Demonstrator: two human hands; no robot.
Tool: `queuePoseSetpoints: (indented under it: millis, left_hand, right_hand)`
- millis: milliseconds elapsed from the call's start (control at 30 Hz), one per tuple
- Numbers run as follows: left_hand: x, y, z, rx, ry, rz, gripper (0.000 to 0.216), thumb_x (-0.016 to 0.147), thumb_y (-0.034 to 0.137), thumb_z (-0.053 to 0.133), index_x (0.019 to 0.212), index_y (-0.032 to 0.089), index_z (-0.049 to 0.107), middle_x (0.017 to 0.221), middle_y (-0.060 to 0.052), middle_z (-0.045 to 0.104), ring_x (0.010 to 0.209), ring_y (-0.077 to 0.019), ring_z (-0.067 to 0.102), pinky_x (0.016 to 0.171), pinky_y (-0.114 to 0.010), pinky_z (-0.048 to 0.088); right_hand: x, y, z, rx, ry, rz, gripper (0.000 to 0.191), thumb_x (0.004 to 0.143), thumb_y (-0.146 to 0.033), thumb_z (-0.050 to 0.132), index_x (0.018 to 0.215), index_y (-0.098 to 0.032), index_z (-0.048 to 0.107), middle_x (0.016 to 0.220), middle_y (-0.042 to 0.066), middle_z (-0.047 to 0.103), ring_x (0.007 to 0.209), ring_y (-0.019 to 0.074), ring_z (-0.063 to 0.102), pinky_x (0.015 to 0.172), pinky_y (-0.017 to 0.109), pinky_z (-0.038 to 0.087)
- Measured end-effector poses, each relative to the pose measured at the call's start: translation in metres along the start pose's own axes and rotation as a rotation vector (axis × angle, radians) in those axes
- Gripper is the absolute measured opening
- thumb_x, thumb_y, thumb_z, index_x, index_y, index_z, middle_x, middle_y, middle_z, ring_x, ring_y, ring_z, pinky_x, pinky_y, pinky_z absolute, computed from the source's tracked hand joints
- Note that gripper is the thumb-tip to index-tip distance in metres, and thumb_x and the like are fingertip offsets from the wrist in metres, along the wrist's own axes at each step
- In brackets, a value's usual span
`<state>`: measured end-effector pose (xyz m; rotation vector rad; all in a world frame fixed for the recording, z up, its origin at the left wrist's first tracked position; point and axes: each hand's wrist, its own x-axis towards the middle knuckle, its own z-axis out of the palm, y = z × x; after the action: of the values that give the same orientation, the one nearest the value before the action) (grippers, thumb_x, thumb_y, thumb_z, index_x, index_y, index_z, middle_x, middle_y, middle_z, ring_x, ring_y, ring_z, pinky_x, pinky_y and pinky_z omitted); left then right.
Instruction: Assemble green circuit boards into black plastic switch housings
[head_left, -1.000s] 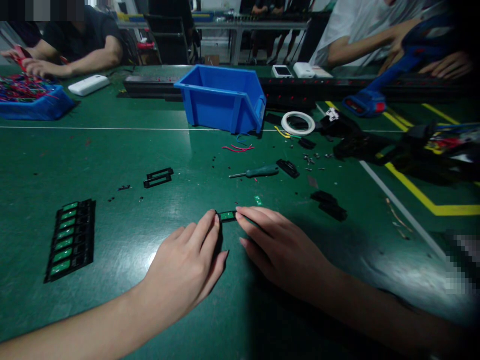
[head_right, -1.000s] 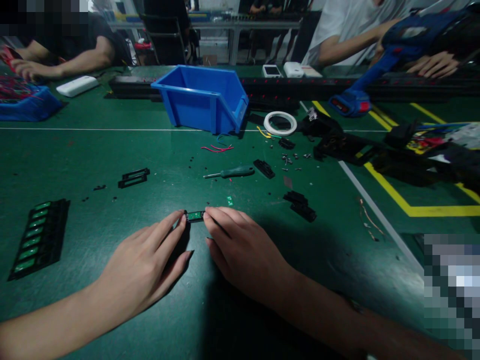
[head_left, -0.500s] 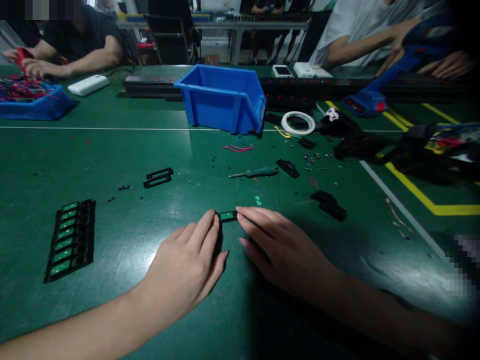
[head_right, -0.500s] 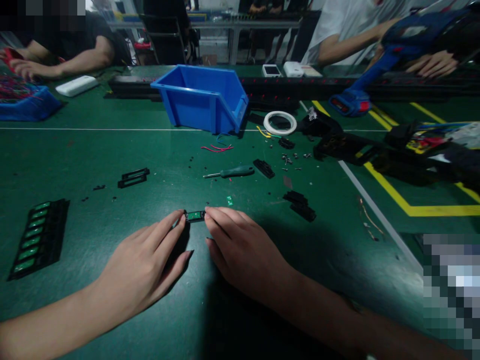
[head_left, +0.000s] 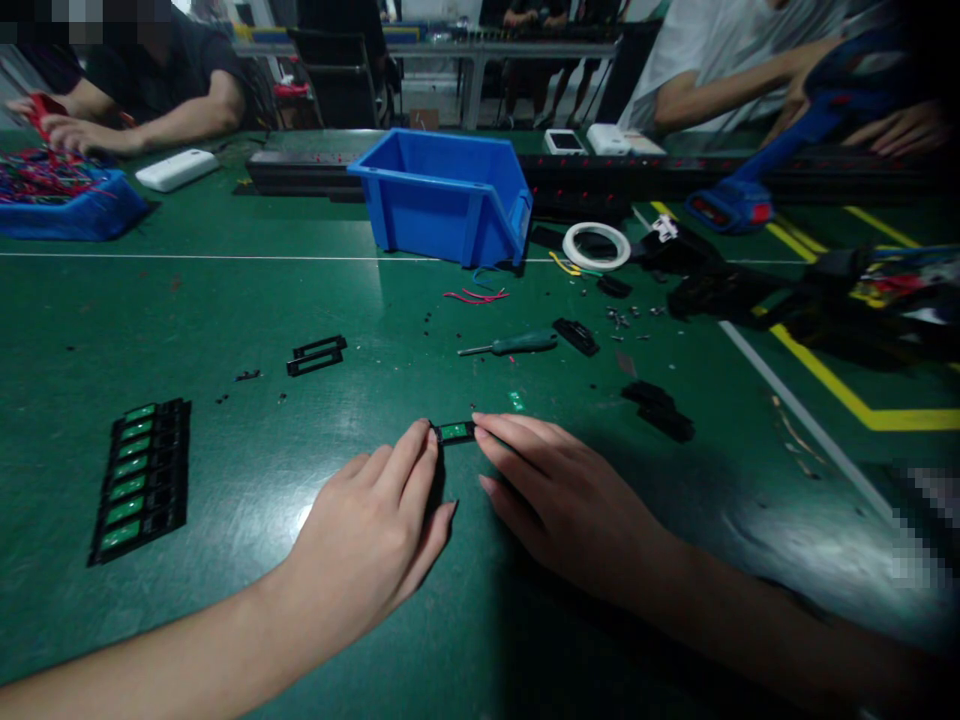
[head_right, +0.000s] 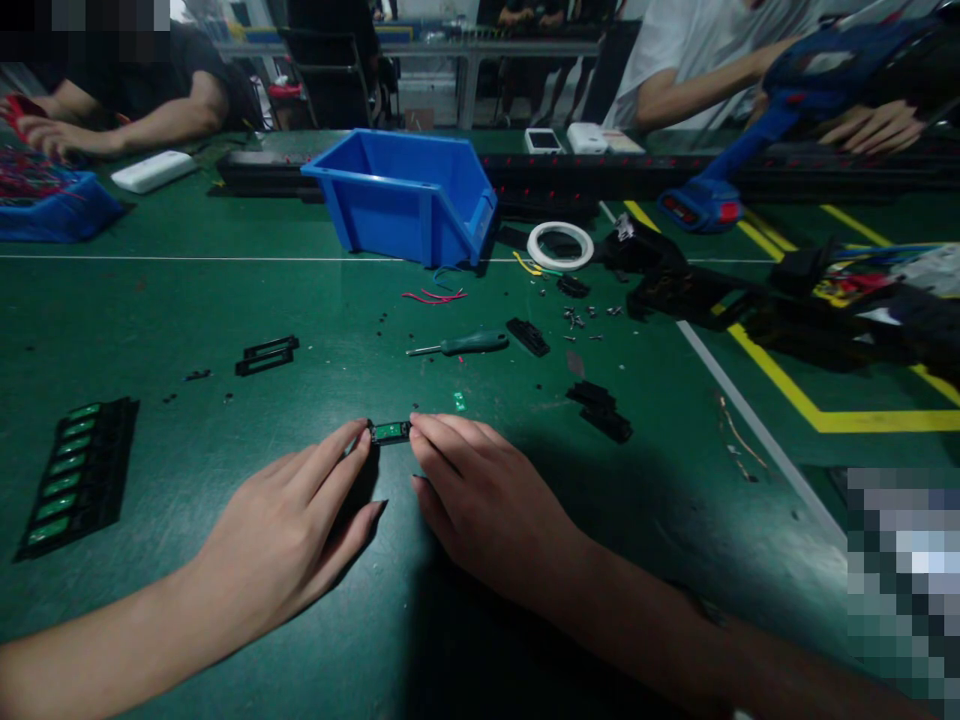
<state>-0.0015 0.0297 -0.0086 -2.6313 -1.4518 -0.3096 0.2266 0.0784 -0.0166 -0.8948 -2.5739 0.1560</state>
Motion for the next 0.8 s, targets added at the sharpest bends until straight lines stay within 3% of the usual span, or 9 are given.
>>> queuePoseSetpoints:
  millis: [800]
  left_hand:
    - [-0.0006,0.0008,-0.0004,0.013,0.007,0.004,0.052,0.099,0.036,0.051,0.138,0.001,0.055,0.143,-0.023,0.056,0.105,-0.0324,0.068,0.081,-0.045,0.063]
  right_hand:
    - [-0.0012,0.0008,0.0011,-0.012,-0.003,-0.002,0.037,0.098,-0.020,0.053,0.133,-0.009,0.055,0.138,0.017,0.061,0.127,0.0303,0.058,0.109,0.052,0.052]
